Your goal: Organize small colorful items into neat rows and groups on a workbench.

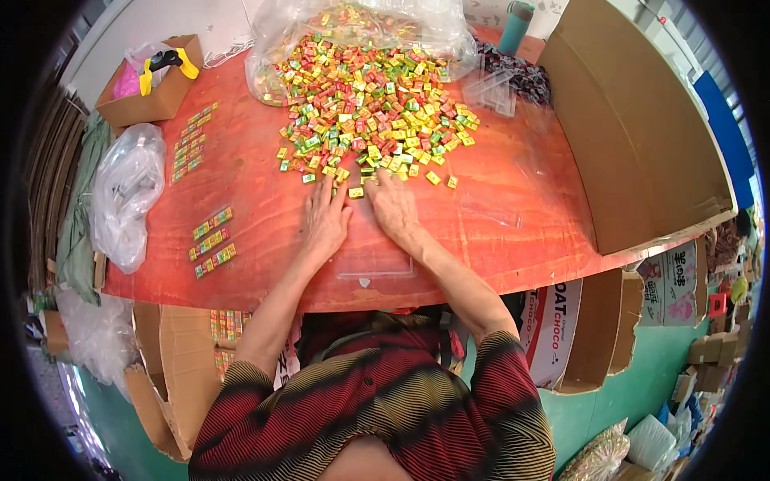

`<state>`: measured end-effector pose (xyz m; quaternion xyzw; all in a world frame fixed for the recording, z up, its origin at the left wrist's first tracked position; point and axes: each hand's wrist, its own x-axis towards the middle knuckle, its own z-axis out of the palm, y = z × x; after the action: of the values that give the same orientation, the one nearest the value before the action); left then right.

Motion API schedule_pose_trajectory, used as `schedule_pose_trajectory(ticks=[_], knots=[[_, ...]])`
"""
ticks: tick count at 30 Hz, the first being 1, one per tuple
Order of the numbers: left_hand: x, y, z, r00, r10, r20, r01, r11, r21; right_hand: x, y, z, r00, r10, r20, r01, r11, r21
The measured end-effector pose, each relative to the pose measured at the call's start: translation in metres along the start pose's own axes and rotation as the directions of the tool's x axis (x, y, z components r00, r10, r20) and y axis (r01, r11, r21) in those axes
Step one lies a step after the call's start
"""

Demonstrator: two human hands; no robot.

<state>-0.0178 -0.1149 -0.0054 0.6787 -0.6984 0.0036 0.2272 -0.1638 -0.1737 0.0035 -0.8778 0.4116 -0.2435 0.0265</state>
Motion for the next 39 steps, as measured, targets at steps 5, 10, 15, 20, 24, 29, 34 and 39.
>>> schedule_pose_trajectory(ticks=[5,10,15,20,24,29,34,39], knots=[[-0.001,-0.002,0.003,0.992,-0.026,-0.127,-0.001,0.978,-0.208,0.025,0.014,-0.023,0.981,0.195,0.001,-0.195,0.980,0.031],[0.010,-0.011,0.001,0.978,-0.170,-0.123,0.151,0.977,-0.153,0.091,0.027,-0.020,0.990,0.125,-0.071,-0.123,0.992,0.032],[0.007,-0.002,0.005,0.994,-0.105,-0.027,0.105,0.994,-0.019,0.152,0.024,0.011,0.993,-0.114,0.041,0.120,0.973,-0.199],[-0.002,0.003,0.006,0.988,-0.150,0.046,0.152,0.987,-0.055,0.197,0.023,0.026,0.966,-0.057,0.252,0.112,0.971,-0.209],[-0.001,0.004,0.006,0.986,-0.157,0.062,0.161,0.985,-0.065,0.218,0.022,0.030,0.926,-0.008,0.379,0.091,0.975,-0.202],[0.010,0.003,-0.003,0.990,-0.140,0.015,0.141,0.988,-0.058,0.202,0.036,0.034,0.978,-0.135,0.162,0.147,0.987,-0.066],[0.009,0.002,0.000,0.993,-0.114,0.002,0.114,0.993,-0.025,0.188,0.047,0.048,0.990,-0.118,0.074,0.123,0.991,-0.058],[0.007,0.004,0.005,0.993,-0.117,-0.006,0.116,0.993,-0.032,0.167,0.057,0.029,0.987,-0.136,0.083,0.104,0.943,0.316]])
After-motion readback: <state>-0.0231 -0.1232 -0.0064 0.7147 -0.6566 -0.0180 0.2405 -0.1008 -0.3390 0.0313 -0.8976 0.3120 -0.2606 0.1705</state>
